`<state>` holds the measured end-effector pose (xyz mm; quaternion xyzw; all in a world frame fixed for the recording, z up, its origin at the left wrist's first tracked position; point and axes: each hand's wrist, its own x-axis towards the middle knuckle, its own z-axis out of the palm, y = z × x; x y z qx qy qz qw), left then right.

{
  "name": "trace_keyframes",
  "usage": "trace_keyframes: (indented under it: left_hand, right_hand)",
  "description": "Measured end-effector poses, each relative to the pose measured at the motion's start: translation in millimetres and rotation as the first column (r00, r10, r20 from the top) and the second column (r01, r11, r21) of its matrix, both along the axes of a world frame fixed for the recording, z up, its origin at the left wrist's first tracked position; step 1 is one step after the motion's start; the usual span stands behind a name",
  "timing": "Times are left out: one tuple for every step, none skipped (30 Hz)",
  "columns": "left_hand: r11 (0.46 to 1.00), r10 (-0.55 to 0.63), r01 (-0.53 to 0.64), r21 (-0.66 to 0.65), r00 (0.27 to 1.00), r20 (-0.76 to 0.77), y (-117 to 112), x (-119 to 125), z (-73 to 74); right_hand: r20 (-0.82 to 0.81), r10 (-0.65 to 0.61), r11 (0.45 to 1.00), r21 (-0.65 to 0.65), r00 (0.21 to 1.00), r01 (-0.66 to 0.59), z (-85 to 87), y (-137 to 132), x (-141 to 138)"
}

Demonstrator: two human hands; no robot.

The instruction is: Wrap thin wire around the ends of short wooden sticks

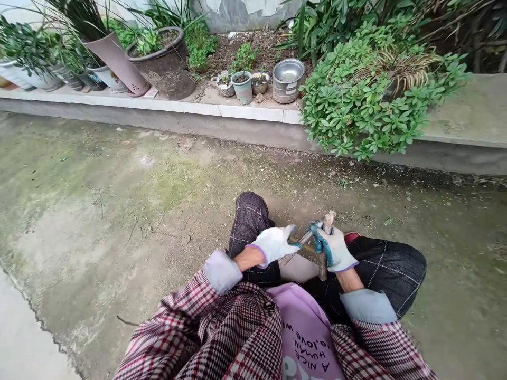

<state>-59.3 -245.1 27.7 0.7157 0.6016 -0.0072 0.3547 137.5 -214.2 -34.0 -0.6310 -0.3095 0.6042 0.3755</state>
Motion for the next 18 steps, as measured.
trace_keyframes:
  left_hand:
    - [0.998,0.037,-0.037,0.041,0.999,-0.002,-6,-14,8.7]
    - [0.99,0.101,-0.099,0.097,0.995,-0.009,-14,-30,16.9]
    - [0.977,0.158,-0.157,0.146,0.987,0.003,-24,-48,23.8]
    - [0.953,0.231,-0.23,0.196,0.973,0.018,-37,-67,28.6]
    - [0.912,0.338,-0.331,0.244,0.941,0.012,-51,-87,31.1]
    - [0.864,0.445,-0.427,0.266,0.895,-0.01,-68,-105,30.9]
    - [0.815,0.544,-0.525,0.247,0.839,-0.014,-85,-121,28.3]
    - [0.768,0.623,-0.614,0.183,0.782,0.011,-104,-133,24.0]
    - [0.705,0.705,-0.706,0.068,0.708,0.049,-121,-141,18.8]
    - [0.637,0.771,-0.766,-0.083,0.633,0.073,-137,-145,13.7]
    - [0.576,0.814,-0.784,-0.229,0.577,0.071,-150,-146,9.4]
    - [0.51,0.854,-0.805,-0.302,0.517,0.063,-160,-144,6.8]
    - [0.478,0.868,-0.807,-0.346,0.495,0.045,-166,-141,6.1]
    - [0.473,0.864,-0.803,-0.363,0.503,0.011,-168,-137,7.3]
    - [0.491,0.842,-0.793,-0.361,0.538,-0.036,-167,-134,10.2]
    - [0.526,0.801,-0.774,-0.352,0.59,-0.101,-163,-132,14.3]
    - [0.562,0.748,-0.752,-0.344,0.639,-0.177,-159,-131,19.1]
    - [0.586,0.698,-0.735,-0.342,0.672,-0.249,-153,-131,24.3]
  right_hand:
    - [0.005,0.0,1.0,0.0,1.0,0.0,0.9,2,8]
    - [0.015,-0.003,1.0,0.003,1.0,0.002,2.6,5,16]
    - [0.028,-0.005,1.0,0.01,1.0,0.005,5.2,9,25]
    - [0.042,-0.009,1.0,0.023,0.999,0.008,8.8,13,34]
    - [0.063,-0.017,0.999,0.037,0.998,0.015,13.3,18,42]
    - [0.07,-0.017,0.998,0.061,0.997,0.013,18.6,23,50]
    - [0.067,-0.007,0.996,0.09,0.998,0.001,24.3,29,56]
    - [0.082,-0.006,0.994,0.107,0.997,-0.003,30.3,36,62]
    - [0.096,-0.002,0.993,0.118,0.995,-0.01,36.3,44,67]
    - [0.109,-0.001,0.992,0.123,0.994,-0.013,41.8,52,71]
    - [0.123,-0.001,0.991,0.135,0.992,-0.015,46.7,61,73]
    - [0.136,0.013,0.989,0.146,0.991,-0.033,50.7,71,74]
    - [0.153,0.03,0.986,0.156,0.988,-0.054,53.8,81,74]
    - [0.175,0.056,0.983,0.162,0.983,-0.085,55.7,91,73]
    - [0.199,0.09,0.98,0.157,0.976,-0.122,56.4,100,71]
    - [0.219,0.126,0.977,0.14,0.968,-0.159,55.9,109,69]
    - [0.231,0.163,0.975,0.114,0.959,-0.193,54.2,117,67]
    - [0.236,0.199,0.971,0.081,0.951,-0.224,51.6,123,65]
